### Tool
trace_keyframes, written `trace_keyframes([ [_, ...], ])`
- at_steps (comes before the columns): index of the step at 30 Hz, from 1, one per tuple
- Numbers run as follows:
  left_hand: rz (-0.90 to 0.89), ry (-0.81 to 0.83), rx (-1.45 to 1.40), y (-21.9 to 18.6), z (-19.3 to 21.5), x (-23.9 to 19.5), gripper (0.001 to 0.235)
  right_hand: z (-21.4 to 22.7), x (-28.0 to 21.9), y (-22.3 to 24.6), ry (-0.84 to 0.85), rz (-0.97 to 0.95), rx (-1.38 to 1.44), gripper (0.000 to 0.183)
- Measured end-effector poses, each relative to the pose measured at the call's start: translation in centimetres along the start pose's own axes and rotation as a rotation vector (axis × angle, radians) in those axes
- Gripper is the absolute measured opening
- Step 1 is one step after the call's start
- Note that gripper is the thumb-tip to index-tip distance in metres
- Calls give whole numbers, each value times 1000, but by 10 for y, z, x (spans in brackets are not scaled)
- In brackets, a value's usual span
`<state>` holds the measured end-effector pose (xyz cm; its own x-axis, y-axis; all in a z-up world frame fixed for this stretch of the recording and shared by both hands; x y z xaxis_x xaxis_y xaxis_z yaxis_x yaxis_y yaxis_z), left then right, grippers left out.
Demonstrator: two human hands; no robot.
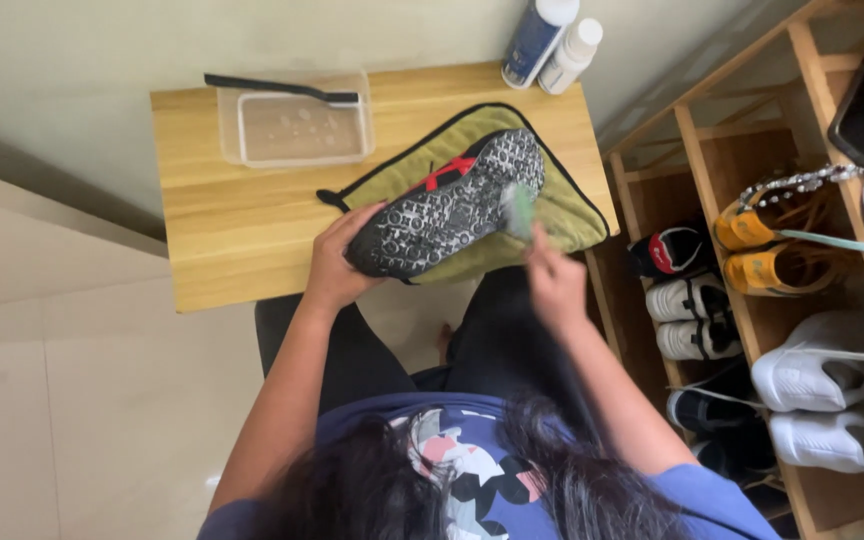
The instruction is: The person scrubs the sole of a black and red sneaker with a green brush while seated. They hold the shoe in one hand and use the brush in the other to clean the tread pattern.
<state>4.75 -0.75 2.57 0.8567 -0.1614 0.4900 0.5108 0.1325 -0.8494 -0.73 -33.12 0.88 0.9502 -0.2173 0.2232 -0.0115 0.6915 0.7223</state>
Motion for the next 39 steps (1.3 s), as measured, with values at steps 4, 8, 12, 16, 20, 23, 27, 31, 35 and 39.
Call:
trace_keyframes([
  [4, -1, -3, -10, 3, 0, 4, 90, -11, -4, -13, 56, 19, 72, 36],
  [8, 16, 1, 3, 2, -1, 0, 91, 1, -1, -12, -26, -66, 151, 36],
  [12, 15, 10, 36, 4, -1, 3, 92, -17, -16, -11, 48, 24, 136, 39],
  [16, 27, 13, 47, 1, -1, 1, 91, 4, 2, -23, -60, -111, 193, 30],
  [20, 34, 11, 25, 4, -1, 3, 93, -8, -11, -3, 3, -53, 132, 38],
  [23, 26, 8, 22, 4, -3, 4, 92, -1, 0, -11, -18, -91, 173, 35],
  [27, 28, 6, 26, 3, -2, 2, 93, -6, -4, -27, -21, -108, 102, 35],
  [31, 31, 11, 10, 0, -3, 5, 91, -8, -6, -19, 4, -71, 78, 34],
  [35, 42, 8, 22, -1, -3, 2, 91, 2, -3, -22, -57, -129, 138, 34],
  [39, 35, 12, 18, -1, -2, 4, 92, -10, -27, -9, 18, 6, 97, 38],
])
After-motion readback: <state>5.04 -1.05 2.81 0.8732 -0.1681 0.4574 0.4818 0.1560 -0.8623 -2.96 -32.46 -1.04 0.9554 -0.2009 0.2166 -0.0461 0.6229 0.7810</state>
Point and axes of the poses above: each hand's wrist, its own x-axis towards the middle knuckle, its own z-axis out of the back of the hand, y = z × x, the point moved 6 cm from there along x, towards the middle knuckle, and after that the axes turned 7 degrees about -z, right-handed, at the moved point
